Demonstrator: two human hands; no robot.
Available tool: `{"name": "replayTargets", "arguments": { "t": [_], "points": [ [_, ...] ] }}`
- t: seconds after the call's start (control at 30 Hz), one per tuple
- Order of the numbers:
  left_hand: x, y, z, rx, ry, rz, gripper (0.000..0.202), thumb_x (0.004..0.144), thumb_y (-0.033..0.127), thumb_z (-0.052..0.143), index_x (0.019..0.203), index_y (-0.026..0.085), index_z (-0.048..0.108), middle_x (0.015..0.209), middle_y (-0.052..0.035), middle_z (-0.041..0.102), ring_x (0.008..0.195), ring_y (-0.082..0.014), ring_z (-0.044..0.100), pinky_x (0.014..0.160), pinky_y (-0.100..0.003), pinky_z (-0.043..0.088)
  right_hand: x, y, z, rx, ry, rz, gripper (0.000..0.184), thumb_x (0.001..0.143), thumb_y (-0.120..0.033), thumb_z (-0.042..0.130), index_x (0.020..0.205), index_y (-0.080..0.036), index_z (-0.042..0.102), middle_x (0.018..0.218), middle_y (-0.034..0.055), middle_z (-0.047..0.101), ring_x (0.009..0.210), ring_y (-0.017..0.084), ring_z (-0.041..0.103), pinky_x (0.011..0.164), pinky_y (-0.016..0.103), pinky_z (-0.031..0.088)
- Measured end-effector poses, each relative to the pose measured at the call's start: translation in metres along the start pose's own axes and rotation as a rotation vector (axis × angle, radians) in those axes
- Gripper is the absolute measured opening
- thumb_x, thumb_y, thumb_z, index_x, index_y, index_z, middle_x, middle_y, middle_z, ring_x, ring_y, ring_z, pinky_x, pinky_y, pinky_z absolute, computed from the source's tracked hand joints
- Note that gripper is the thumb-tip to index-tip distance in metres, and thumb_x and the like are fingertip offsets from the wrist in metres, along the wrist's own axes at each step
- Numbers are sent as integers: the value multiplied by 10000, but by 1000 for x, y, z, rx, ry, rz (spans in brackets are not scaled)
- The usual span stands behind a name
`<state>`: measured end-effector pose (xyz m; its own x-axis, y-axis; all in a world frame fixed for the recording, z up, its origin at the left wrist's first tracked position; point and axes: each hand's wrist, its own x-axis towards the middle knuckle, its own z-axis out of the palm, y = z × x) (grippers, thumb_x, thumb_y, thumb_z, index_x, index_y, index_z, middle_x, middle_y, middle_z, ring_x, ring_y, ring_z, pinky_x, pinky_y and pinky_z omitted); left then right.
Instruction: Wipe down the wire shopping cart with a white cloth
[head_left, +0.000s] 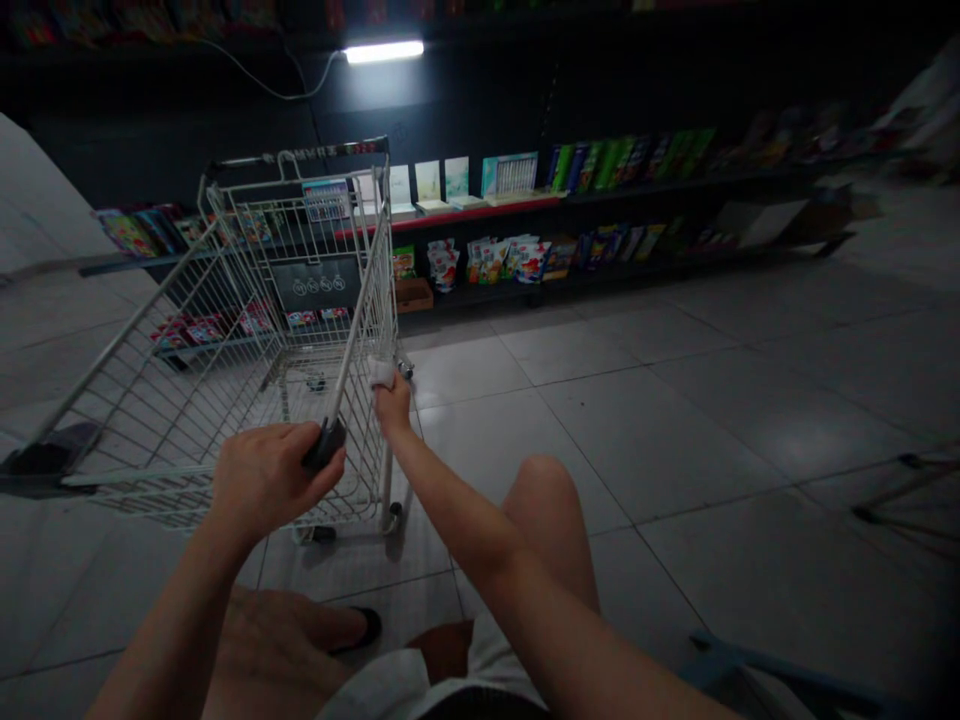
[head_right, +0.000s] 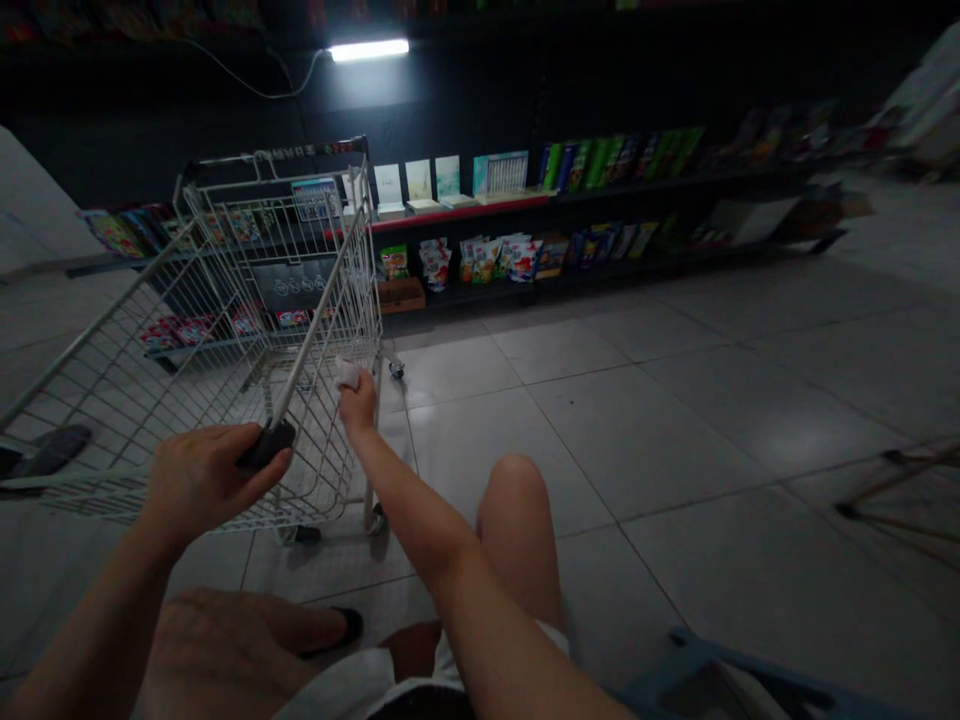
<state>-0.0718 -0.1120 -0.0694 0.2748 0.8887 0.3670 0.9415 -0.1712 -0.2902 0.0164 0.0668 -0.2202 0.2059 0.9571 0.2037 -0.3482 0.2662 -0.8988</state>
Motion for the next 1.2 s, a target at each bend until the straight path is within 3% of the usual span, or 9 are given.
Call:
{"name": "replayTargets", "arguments": {
  "t": [0.1, 0.2, 0.33, 0.47, 0.6, 0.7, 0.8, 1.0, 1.2],
  "points": [
    [-1, 1, 1, 11, 27, 11, 413, 867, 515, 517, 609, 194, 521, 535, -16, 581, 512, -172, 571, 517, -267, 212, -33, 8, -3, -124, -55, -157, 417, 794, -130, 493, 1157, -167, 695, 1220, 72, 703, 1203, 181, 609, 1148, 398, 422],
    [-2, 2, 1, 19, 48, 19, 405, 862, 507, 529, 605, 194, 519, 518, -12, 571, 498, -169, 564, 512, -265, 213, -101, 30, -39, -197, -163, -262, 567, 778, -73, 463, 1301, -206, 638, 1393, 69, 613, 1333, 179, 532, 1185, 399, 388],
    [-3, 3, 1, 19, 53, 18, 403, 870, 503, 523, 613, 194, 535, 519, -16, 580, 505, -169, 570, 513, -268, 219, -145, 25, -85, -289, -271, -383, 442, 786, -53, 504, 1121, -229, 731, 1196, 57, 715, 1161, 175, 637, 1035, 349, 517],
    [-4, 3, 0, 19, 48, 24, 400, 869, 506, 527, 619, 194, 554, 531, -24, 598, 513, -172, 576, 519, -274, 232, -102, -44, -75, -268, -217, -603, 289, 887, -126, 507, 1051, -228, 722, 1165, 56, 703, 1129, 180, 640, 1001, 371, 530],
    [-4, 3, -1, 0, 77, 55, 352, 862, 475, 552, 657, 190, 583, 556, -25, 624, 514, -171, 581, 522, -275, 256, -13, -108, -27, -453, -668, -1005, 248, 911, -158, 533, 1031, -278, 714, 1252, -2, 671, 1219, 160, 574, 1113, 398, 435],
    [-3, 3, -1, 5, 118, 91, 362, 870, 455, 558, 620, 193, 551, 526, -15, 595, 481, -161, 557, 502, -270, 254, 57, -129, 2, -710, -852, -994, 332, 848, -14, 481, 986, -203, 716, 1216, 19, 692, 1168, 153, 587, 1111, 410, 398],
    [-2, 2, -1, 17, 197, 154, 372, 871, 439, 570, 594, 195, 521, 493, 0, 549, 448, -149, 526, 481, -263, 265, 94, -142, 15, -931, -908, -909, 361, 801, 36, 456, 970, -145, 718, 1140, 52, 707, 1130, 163, 584, 1064, 379, 397],
    [-10, -3, -4, -24, 333, 280, 373, 870, 356, 595, 556, 198, 469, 463, 30, 466, 416, -115, 459, 463, -263, 291, 51, -177, 6, -1194, -1094, -977, 303, 866, -19, 463, 897, -188, 712, 1013, 43, 695, 1133, 222, 512, 845, 350, 413],
    [-38, -21, -9, -144, 356, 323, 312, 824, 272, 657, 574, 193, 488, 480, 33, 479, 441, -107, 455, 482, -265, 336, 4, -191, 5, -1218, -1087, -1044, 261, 911, -47, 475, 900, -200, 687, 1017, 46, 686, 1094, 235, 485, 788, 345, 406]
  ]
}}
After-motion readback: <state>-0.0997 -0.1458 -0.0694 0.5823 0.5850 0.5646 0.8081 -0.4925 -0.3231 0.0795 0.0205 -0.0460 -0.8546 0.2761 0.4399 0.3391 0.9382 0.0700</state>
